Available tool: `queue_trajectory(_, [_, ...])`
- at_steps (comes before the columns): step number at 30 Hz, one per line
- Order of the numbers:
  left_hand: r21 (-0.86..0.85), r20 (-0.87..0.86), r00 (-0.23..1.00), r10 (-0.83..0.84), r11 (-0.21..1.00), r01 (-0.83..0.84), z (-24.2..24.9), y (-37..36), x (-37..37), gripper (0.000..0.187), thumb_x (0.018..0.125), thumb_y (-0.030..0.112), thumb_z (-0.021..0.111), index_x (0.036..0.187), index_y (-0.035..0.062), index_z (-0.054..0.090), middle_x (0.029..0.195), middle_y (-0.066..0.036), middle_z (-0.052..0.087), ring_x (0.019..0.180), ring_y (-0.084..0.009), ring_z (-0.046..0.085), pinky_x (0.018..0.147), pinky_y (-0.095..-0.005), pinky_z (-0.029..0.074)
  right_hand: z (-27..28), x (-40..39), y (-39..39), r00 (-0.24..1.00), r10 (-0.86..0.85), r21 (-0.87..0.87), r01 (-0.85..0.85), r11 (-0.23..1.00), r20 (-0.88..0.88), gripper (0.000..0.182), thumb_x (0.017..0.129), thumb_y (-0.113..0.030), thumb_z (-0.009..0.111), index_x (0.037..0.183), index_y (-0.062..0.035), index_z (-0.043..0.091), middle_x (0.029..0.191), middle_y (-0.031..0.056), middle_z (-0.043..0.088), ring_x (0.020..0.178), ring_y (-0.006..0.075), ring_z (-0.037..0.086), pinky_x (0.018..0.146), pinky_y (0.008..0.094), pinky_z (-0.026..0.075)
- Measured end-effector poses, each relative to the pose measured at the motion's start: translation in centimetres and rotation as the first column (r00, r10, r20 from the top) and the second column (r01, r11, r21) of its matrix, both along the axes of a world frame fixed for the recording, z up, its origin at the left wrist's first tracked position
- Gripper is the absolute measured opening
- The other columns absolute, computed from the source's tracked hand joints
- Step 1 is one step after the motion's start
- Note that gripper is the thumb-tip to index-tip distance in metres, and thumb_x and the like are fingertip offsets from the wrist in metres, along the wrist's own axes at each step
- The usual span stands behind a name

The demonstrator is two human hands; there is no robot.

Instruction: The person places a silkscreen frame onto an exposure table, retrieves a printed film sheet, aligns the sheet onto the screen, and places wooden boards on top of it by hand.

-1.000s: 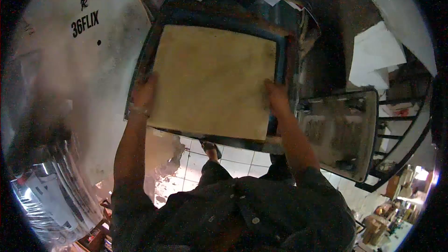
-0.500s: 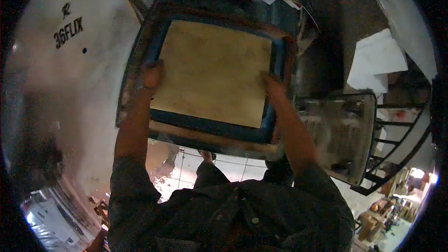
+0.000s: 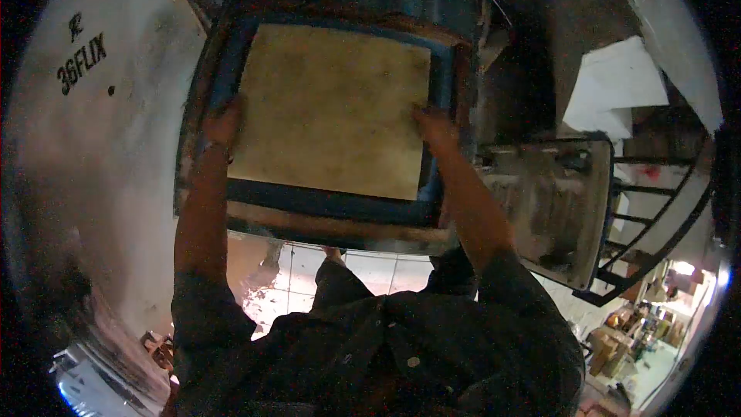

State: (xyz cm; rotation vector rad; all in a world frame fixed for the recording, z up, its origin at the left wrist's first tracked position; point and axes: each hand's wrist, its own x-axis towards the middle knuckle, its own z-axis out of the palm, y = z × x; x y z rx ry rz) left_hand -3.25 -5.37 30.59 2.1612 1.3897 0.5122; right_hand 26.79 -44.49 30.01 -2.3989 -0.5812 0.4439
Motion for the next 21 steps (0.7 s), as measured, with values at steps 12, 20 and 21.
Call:
queue_trajectory(12, [-0.294, 0.087, 0.995, 0.058, 0.955, -0.03, -1.4, 1.2, 2.4, 0.052, 0.077, 0.049, 0.071, 0.108, 0.0071, 0.071, 0.1, -0.017, 0.071, 0.095, -0.03, 0.067, 0.083, -0.0402, 0.051, 0.0, 1.7, -2.6, 0.98, 0.201, 0.506, -0.18, 0.843, 0.014, 0.044, 0.099, -0.041, 0.045, 0.114, -0.0058, 0.066, 0.107, 0.0194, 0.066, 0.091, 0.0308, 0.067, 0.086, 0.0402, 0.05])
queue_trajectory(20, [0.138, -0.389, 0.868, -0.31, 0.912, 0.387, 1.4, 0.1, 2.0, 0.047, 0.088, 0.042, 0.059, 0.121, 0.0092, 0.065, 0.106, -0.021, 0.068, 0.102, -0.0333, 0.065, 0.092, -0.0435, 0.049, -2.4, 2.9, -0.6, 0.991, -0.065, -0.173, 0.045, 0.984, -0.113, 0.065, 0.09, -0.061, 0.049, 0.118, -0.0044, 0.062, 0.106, 0.021, 0.066, 0.098, 0.0355, 0.064, 0.087, 0.045, 0.048])
queue_trajectory(21, [0.139, -0.172, 0.957, -0.233, 0.956, 0.257, 5.6, -2.2, 2.4, 0.047, 0.089, 0.043, 0.058, 0.121, 0.0091, 0.065, 0.11, -0.022, 0.067, 0.104, -0.0351, 0.063, 0.094, -0.0445, 0.048, -3.1, 3.5, -0.6, 1.0, -0.012, -0.388, 0.001, 0.922, -0.025, 0.068, 0.089, -0.064, 0.049, 0.119, -0.0041, 0.062, 0.105, 0.0209, 0.066, 0.099, 0.0355, 0.064, 0.087, 0.0453, 0.047])
